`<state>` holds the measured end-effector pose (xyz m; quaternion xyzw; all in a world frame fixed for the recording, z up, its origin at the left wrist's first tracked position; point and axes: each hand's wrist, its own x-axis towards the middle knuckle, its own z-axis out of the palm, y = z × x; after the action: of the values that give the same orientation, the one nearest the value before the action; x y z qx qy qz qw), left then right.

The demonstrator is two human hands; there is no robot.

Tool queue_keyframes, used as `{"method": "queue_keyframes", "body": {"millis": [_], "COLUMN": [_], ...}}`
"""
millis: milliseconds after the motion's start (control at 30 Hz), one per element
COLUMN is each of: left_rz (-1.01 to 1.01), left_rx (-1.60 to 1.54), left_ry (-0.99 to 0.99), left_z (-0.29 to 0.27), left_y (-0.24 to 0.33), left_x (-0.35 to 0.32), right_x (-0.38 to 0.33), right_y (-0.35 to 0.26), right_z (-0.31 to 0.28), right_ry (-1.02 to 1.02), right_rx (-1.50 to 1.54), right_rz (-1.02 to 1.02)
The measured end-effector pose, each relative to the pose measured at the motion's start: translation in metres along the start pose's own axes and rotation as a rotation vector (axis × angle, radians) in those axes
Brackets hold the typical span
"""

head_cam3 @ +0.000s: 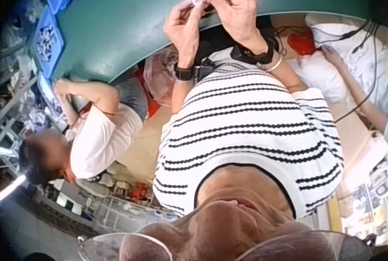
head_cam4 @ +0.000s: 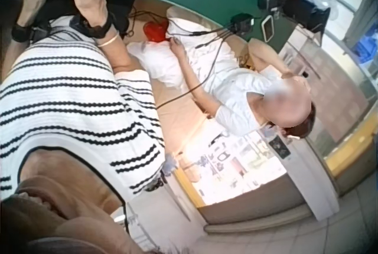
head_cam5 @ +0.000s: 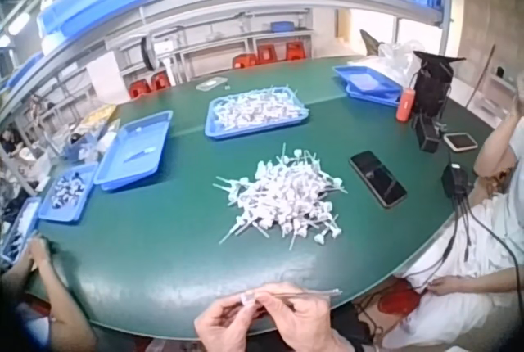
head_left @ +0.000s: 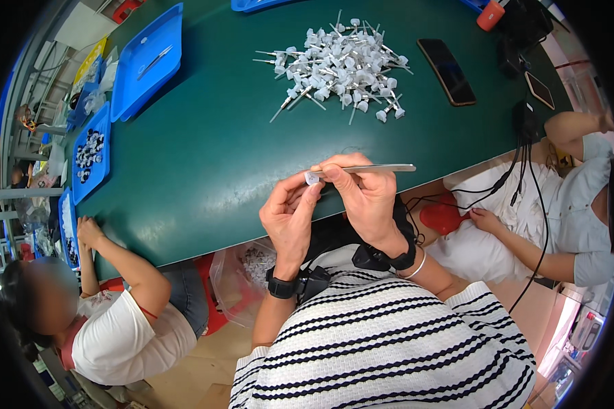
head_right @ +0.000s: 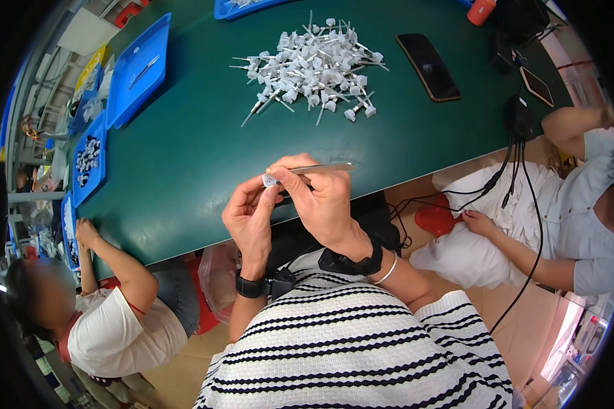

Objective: The person uses tweezers to pick up small white plastic components from a pile on a green table and inserts a metal pin into each one. The person handles the components one at a time, repeating the insertion process continuously.

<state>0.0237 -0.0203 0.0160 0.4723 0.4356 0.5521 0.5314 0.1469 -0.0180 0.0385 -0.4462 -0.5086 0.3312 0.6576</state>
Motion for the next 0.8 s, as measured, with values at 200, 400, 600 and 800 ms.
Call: {"method": "queue_keyframes", "body": {"millis": [200,400,600,800], "left_rz": [-0.011,-0.013,-0.028,-0.068], "left_rx": [-0.053,-0.060,-0.051,-0.084], "left_ry": [0.001,-0.001,0.010,0.008], "left_z": [0.0003,-0.0009,-0.0026,-0.0045], "left_y": [-0.0013,-0.0037,-0.0048,-0.0031], "left_x": [0.0013,0.0020,0.0031,0.0037], "right_x": [-0.0004,0.0053,0.0041,0.0060], "right_y": [-0.0028,-0.0051,0.0030,0.0019], "right_z": [0.0006,-0.0019,0.0022,0.0020], "right_ry": [0.013,-0.045,-0.019,-0.025], "right_rx": [-0.052,-0.096,-0.058,-0.050], "right_rz": [-0.001,0.000,0.017,0.018]}}
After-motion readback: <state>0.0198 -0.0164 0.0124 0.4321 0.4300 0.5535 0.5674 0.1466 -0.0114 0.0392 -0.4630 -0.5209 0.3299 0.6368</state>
